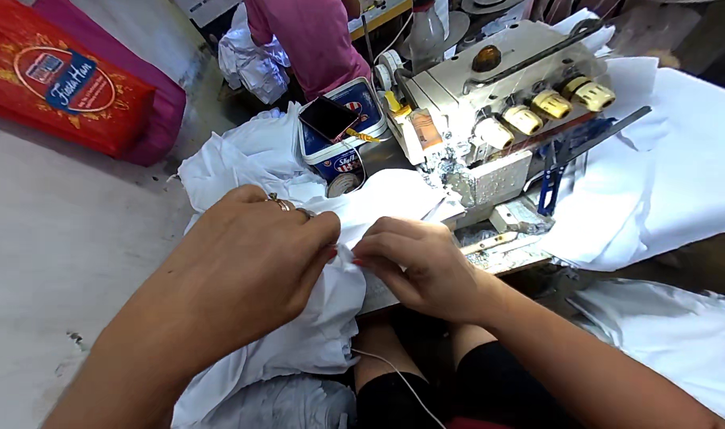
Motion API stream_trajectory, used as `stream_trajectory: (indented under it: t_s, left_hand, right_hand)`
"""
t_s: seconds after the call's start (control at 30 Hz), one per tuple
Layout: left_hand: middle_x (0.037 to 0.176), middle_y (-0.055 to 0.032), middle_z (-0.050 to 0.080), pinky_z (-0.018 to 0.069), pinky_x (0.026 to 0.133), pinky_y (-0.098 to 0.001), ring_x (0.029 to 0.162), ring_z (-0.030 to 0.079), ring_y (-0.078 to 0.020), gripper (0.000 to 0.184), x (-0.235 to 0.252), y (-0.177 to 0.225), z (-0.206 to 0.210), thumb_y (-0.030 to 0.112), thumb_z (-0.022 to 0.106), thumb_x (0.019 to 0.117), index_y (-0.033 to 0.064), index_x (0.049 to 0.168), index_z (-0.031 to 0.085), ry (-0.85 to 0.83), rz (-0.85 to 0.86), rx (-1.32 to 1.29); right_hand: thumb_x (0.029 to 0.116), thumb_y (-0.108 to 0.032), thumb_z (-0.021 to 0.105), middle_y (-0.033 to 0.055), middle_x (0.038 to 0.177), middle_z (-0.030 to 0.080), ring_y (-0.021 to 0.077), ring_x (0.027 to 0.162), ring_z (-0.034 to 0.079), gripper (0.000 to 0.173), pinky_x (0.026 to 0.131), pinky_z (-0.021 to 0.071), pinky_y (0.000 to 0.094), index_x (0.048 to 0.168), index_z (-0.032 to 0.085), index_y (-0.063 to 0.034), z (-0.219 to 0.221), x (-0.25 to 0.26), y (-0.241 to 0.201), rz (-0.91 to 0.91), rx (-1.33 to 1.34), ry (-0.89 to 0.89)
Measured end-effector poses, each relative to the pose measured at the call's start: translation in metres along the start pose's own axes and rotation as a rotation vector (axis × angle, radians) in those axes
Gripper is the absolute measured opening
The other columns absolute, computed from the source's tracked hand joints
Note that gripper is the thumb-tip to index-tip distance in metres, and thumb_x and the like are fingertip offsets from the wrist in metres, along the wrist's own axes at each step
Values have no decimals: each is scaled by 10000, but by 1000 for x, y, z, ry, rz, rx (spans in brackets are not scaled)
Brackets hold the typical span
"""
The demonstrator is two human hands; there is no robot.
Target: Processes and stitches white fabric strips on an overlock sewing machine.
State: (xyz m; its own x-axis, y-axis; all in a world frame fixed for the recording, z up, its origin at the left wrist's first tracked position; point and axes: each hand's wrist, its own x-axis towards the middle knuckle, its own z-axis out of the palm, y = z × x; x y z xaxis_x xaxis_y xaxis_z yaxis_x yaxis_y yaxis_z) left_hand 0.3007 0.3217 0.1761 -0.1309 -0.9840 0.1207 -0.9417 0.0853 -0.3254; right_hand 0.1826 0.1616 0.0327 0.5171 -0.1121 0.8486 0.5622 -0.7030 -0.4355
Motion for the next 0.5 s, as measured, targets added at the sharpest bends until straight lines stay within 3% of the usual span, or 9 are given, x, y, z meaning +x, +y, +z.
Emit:
stream_trajectory:
  t_s: [0.07, 0.13, 0.2, 0.27, 0.33, 0.4, 0.43, 0.47, 0.5]
  left_hand:
    - [655, 12, 605, 453, 851, -534, 652, 630, -176, 325, -5, 0, -1, 293, 441, 1007, 150, 843, 681, 10, 0, 11]
    - [673, 4, 612, 355, 1018, -696, 761, 680, -213, 333, -8, 0, 0, 286, 436, 1012, 146, 850, 691, 28, -9, 14]
    - [701, -1, 639, 214, 1078, -792, 923, 709, -259, 336, -10, 0, 2, 280, 443, 1009, 147, 841, 702, 50, -21, 26]
    - [695, -11, 639, 130, 1067, -830, 1018, 688, -317, 349, -12, 0, 4, 272, 446, 1013, 137, 815, 699, 90, -22, 49]
    - [688, -14, 634, 108, 1085, -803, 1011, 679, -311, 343, -13, -1, 4, 267, 454, 1023, 130, 836, 707, 123, -22, 43]
    - [688, -16, 623, 252, 1098, -698, 892, 680, -250, 321, -13, -1, 3, 261, 455, 1030, 122, 877, 701, 124, -17, 12]
    - [690, -15, 633, 366, 1041, -603, 830, 675, -220, 313, -12, -1, 2, 255, 462, 1032, 114, 889, 702, 120, -8, -10]
    - [688, -11, 641, 448, 912, -494, 766, 655, -193, 303, -10, -2, 1, 248, 473, 1028, 109, 889, 704, 122, 9, -29]
    - [683, -3, 635, 454, 766, -396, 711, 619, -165, 288, -8, -4, 0, 243, 482, 1022, 106, 888, 698, 125, 27, -58]
  right_hand:
    - [1005, -143, 583, 55, 856, 707, 90, 736, 660, 197, 610, 516, 222, 950, 742, -40, -5, -11, 12, 16, -63, 5]
    - [995, -180, 593, 76, 890, 738, 126, 742, 694, 218, 605, 541, 277, 957, 765, -51, -12, -25, 31, 68, -155, 22]
    - [982, -179, 602, 84, 873, 725, 121, 749, 676, 226, 629, 531, 258, 929, 778, -47, -18, -36, 42, 118, -194, 43]
    - [974, -167, 604, 73, 830, 692, 74, 742, 632, 225, 659, 502, 190, 901, 773, -36, -21, -40, 44, 150, -193, 71]
    - [958, -146, 616, 64, 737, 672, 50, 667, 592, 216, 623, 465, 166, 864, 760, -14, -20, -38, 44, 156, -199, 121]
    - [954, -146, 631, 60, 705, 651, 38, 625, 544, 205, 593, 430, 153, 894, 755, 6, -19, -34, 44, 169, -210, 151]
    - [960, -150, 633, 58, 707, 639, 33, 613, 511, 206, 581, 408, 147, 934, 751, 17, -18, -32, 44, 177, -212, 159]
    - [969, -152, 633, 64, 727, 646, 36, 620, 511, 213, 584, 408, 149, 979, 752, 24, -17, -30, 44, 179, -213, 162]
    - [969, -144, 637, 78, 768, 674, 44, 657, 551, 213, 621, 441, 157, 1006, 764, 24, -17, -28, 45, 172, -207, 168]
